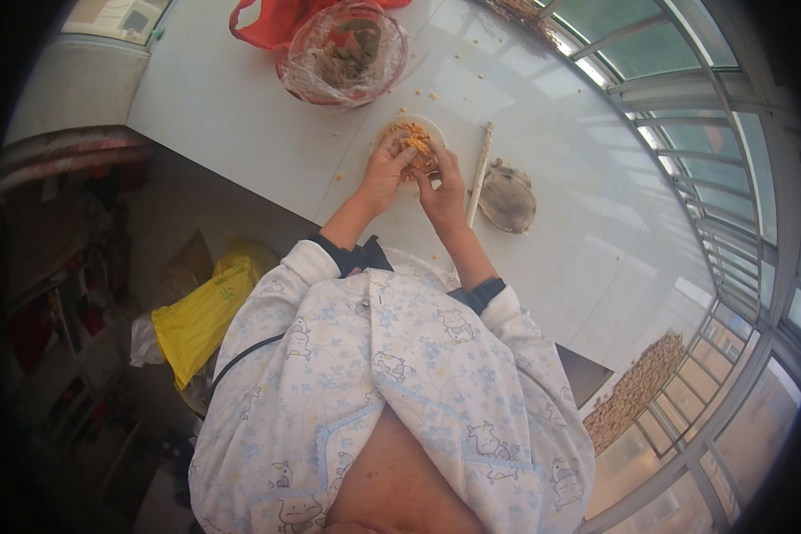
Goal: The person removes corn kernels from a cob by hand, placing the kernels into a bowl on a white countertop. The person handles multiple corn cobs and collects the kernels in a bowl.
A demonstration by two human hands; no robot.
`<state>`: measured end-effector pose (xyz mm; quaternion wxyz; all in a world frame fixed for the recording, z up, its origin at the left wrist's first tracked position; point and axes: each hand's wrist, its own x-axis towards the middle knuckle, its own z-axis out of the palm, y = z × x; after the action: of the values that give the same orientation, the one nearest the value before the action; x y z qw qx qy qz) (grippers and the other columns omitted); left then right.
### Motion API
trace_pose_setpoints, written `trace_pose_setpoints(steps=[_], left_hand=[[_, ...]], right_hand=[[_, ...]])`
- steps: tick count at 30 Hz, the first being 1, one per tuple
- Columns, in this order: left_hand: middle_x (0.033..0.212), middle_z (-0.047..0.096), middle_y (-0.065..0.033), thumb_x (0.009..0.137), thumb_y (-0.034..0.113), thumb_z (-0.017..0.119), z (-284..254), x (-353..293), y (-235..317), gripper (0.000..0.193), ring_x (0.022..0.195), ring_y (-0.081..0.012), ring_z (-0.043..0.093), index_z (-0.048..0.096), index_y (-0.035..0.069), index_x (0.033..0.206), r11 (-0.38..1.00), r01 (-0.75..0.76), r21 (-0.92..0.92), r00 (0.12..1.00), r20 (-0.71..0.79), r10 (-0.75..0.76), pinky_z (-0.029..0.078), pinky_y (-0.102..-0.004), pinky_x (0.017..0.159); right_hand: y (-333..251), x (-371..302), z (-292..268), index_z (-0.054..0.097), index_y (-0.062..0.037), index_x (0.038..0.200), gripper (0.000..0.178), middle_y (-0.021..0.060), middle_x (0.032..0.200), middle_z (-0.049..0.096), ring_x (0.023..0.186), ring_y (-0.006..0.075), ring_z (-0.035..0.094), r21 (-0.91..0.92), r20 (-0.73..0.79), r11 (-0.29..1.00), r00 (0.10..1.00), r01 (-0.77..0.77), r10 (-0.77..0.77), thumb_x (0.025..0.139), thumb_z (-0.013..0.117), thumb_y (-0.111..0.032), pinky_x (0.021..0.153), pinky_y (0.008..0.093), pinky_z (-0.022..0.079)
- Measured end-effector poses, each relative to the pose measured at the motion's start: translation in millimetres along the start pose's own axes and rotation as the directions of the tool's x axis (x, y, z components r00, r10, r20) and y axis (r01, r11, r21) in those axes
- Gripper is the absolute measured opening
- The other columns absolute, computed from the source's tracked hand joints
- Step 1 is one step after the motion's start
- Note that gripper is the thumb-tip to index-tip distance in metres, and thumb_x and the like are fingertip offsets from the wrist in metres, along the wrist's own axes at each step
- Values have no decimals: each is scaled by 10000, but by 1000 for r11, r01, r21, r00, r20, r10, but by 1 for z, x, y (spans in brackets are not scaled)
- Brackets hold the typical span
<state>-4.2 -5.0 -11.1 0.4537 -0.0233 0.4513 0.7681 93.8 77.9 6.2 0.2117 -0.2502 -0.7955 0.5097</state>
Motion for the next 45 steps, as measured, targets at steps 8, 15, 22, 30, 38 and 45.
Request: trace_pose_setpoints(steps=[8,15,22,30,38,45], left_hand=[[1219,552,-83,949,46,523,7,-9,16,397,1078,-135,544,431,20,1334,989,-90,121,994,78,81,468,-269,924],[1091,593,-56,965,84,513,-1,-6,20,244,971,-118,573,506,38,1204,996,-12,84,991,133,0,486,-252,847],[1065,591,-68,948,74,547,-4,-4,7,158,976,-126,580,528,48,1102,1000,6,13,1000,21,-7,491,-261,861],[1041,604,-64,947,70,550,-8,2,-2,139,957,-140,596,536,34,1080,999,-20,-29,996,-89,17,500,-270,846],[1021,617,-34,963,137,560,-11,-5,17,165,931,-119,594,599,49,1096,994,102,30,993,55,-104,491,-255,831],[1052,626,-36,972,170,545,-11,-6,15,199,975,-132,599,599,36,1109,990,109,85,992,-80,-103,486,-277,865]], right_hand=[[7,-2,2,404,40,1378,511,88,1111,598,837,111,596,428,158,839,942,-336,296,919,603,-65,694,251,535],[1,-1,-2,439,17,1374,491,35,926,606,730,78,554,356,205,852,921,-384,330,928,604,-106,608,222,484],[4,-5,3,529,-2,1302,412,1,787,588,644,55,516,173,99,941,955,-292,278,915,611,-116,575,205,437],[6,-8,11,559,27,1242,402,64,790,611,659,96,537,28,21,998,998,-59,58,869,641,-95,604,254,456],[-3,1,-6,532,20,1283,421,26,774,575,691,87,520,102,191,951,944,-293,270,901,630,-128,622,249,452],[2,-7,11,551,7,1259,411,53,791,592,689,105,534,139,42,986,995,-96,91,866,635,-77,641,252,455]])
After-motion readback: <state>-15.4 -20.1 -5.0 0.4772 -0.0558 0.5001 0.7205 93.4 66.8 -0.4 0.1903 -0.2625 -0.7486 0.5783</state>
